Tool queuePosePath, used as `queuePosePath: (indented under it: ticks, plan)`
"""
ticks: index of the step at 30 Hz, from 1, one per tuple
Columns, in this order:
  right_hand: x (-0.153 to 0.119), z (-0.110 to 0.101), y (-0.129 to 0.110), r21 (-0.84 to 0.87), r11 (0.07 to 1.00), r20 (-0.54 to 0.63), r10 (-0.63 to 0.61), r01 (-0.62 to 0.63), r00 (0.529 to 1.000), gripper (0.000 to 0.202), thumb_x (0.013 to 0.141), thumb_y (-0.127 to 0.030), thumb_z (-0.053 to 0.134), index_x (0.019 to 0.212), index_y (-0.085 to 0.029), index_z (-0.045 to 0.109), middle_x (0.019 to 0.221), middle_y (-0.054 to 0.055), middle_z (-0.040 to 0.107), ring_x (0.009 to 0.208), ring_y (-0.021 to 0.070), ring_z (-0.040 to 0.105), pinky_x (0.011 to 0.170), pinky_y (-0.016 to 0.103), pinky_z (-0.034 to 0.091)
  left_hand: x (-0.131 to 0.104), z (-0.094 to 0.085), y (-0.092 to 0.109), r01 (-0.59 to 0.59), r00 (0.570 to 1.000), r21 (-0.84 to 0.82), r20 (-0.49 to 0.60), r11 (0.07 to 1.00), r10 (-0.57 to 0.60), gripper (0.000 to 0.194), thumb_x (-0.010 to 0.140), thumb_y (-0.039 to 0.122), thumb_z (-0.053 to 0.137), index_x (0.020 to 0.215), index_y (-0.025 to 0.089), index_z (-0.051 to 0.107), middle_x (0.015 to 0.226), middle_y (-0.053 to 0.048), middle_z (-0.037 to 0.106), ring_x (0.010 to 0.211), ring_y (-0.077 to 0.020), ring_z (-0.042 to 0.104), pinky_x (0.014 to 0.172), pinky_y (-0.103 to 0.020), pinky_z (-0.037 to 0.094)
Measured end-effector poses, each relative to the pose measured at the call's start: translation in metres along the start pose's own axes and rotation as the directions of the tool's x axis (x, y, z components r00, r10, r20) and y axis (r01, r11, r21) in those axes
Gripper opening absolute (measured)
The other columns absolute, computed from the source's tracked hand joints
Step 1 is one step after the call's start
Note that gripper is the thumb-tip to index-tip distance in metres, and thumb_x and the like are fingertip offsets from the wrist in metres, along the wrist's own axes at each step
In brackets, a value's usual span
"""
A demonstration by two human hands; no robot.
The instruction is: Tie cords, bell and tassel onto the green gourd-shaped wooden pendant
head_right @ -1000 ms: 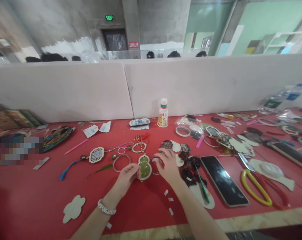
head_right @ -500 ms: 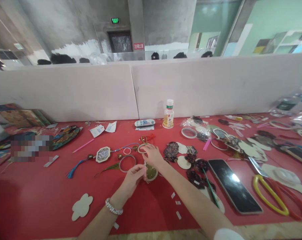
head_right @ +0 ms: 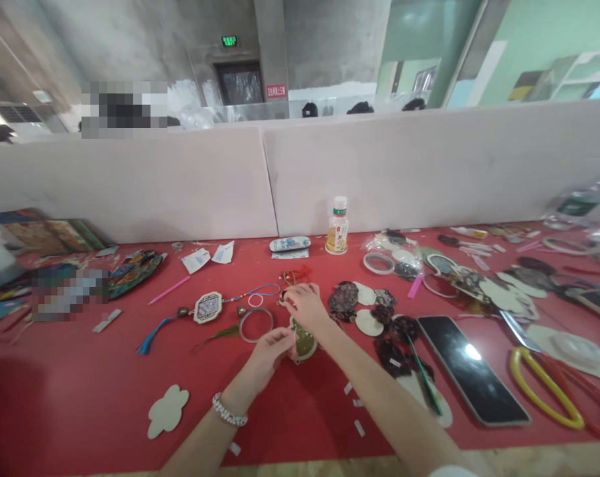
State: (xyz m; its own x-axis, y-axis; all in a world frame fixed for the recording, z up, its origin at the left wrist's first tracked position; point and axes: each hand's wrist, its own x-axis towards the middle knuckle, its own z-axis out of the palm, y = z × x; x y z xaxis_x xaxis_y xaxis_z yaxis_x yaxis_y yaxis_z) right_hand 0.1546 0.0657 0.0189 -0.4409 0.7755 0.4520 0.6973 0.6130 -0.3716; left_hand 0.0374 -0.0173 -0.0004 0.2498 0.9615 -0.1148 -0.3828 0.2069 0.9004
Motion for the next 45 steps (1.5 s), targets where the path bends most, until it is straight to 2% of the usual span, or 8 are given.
queuePosePath:
  ticks: [6,11,24,35,38,41,43,45]
  plan:
    - [-0.048,-0.038,0.012,0.074,0.995,-0.059,0.065,-0.060,0.996,0.023,0.073,-0.018,0.052,0.096,-0.020,0.052,0.095,0.006,0.059,0.091,0.0206,0.052,0.081,0.035,0.036,-0.001,0.003,0.005,0.028,0.999,0.012,-0.028,1.000,-0.027,0.025,0.060,0.035,0.069,0.064,0.012,0.060,0.048,0.001,0.056,0.047,-0.0089,0.048,0.053,-0.022,0.038]
    - [-0.072,-0.041,0.032,0.126,0.988,-0.093,0.100,-0.088,0.991,0.030,0.070,-0.013,0.051,0.098,-0.021,0.053,0.098,0.006,0.056,0.095,0.0211,0.050,0.085,0.037,0.040,-0.001,0.004,0.002,0.030,0.998,0.010,-0.051,1.000,-0.029,0.025,0.059,0.035,0.071,0.064,0.013,0.060,0.046,0.002,0.055,0.045,-0.0089,0.047,0.051,-0.023,0.037]
    - [-0.084,-0.048,0.041,0.225,0.969,-0.021,0.112,-0.105,0.993,0.037,0.066,-0.007,0.046,0.098,-0.022,0.057,0.099,0.006,0.049,0.093,0.0179,0.051,0.082,0.031,0.043,-0.002,0.000,0.004,0.042,0.999,0.005,-0.014,0.999,-0.042,0.020,0.064,0.032,0.067,0.066,0.013,0.059,0.049,0.002,0.055,0.048,-0.0090,0.048,0.054,-0.023,0.038]
    - [-0.085,-0.047,0.037,0.056,0.998,0.034,-0.024,0.022,0.999,0.048,0.067,0.002,0.040,0.104,-0.023,0.058,0.099,0.006,0.056,0.096,0.0203,0.046,0.085,0.038,0.041,-0.003,0.002,0.005,0.012,1.000,0.005,-0.022,1.000,-0.012,0.021,0.064,0.032,0.067,0.066,0.013,0.058,0.048,0.003,0.054,0.047,-0.0083,0.047,0.053,-0.022,0.037]
    - [-0.085,-0.046,0.039,0.075,0.997,-0.032,0.030,-0.028,0.999,0.044,0.071,-0.003,0.042,0.107,-0.023,0.056,0.101,0.007,0.055,0.096,0.0214,0.047,0.087,0.040,0.040,-0.004,0.003,0.006,0.007,1.000,-0.012,-0.023,1.000,-0.008,0.020,0.065,0.031,0.067,0.066,0.013,0.059,0.048,0.003,0.054,0.047,-0.0080,0.047,0.053,-0.022,0.037]
    - [-0.084,-0.045,0.040,0.217,0.967,-0.128,0.161,-0.131,0.979,0.036,0.072,-0.014,0.049,0.106,-0.022,0.056,0.105,0.008,0.055,0.100,0.0229,0.049,0.089,0.041,0.039,-0.005,0.003,0.007,0.006,1.000,-0.044,-0.001,0.999,-0.006,0.019,0.065,0.029,0.067,0.067,0.013,0.059,0.049,0.002,0.056,0.048,-0.0086,0.049,0.053,-0.022,0.038]
    - [-0.081,-0.044,0.037,0.414,0.876,-0.126,0.324,-0.248,0.938,0.032,0.071,-0.021,0.054,0.103,-0.022,0.057,0.105,0.008,0.057,0.097,0.0225,0.053,0.086,0.039,0.042,-0.005,0.003,0.006,0.007,1.000,-0.067,0.017,0.998,-0.006,0.018,0.065,0.029,0.067,0.066,0.012,0.058,0.051,0.001,0.058,0.049,-0.0093,0.051,0.054,-0.023,0.039]
    - [-0.075,-0.043,0.031,0.646,0.677,-0.034,0.488,-0.353,0.872,0.031,0.068,-0.026,0.059,0.098,-0.021,0.058,0.099,0.007,0.060,0.090,0.0210,0.057,0.081,0.036,0.045,-0.004,0.002,0.006,0.009,0.999,-0.088,0.033,0.996,-0.006,0.019,0.064,0.029,0.068,0.066,0.013,0.058,0.052,0.001,0.058,0.049,-0.0098,0.052,0.055,-0.023,0.040]
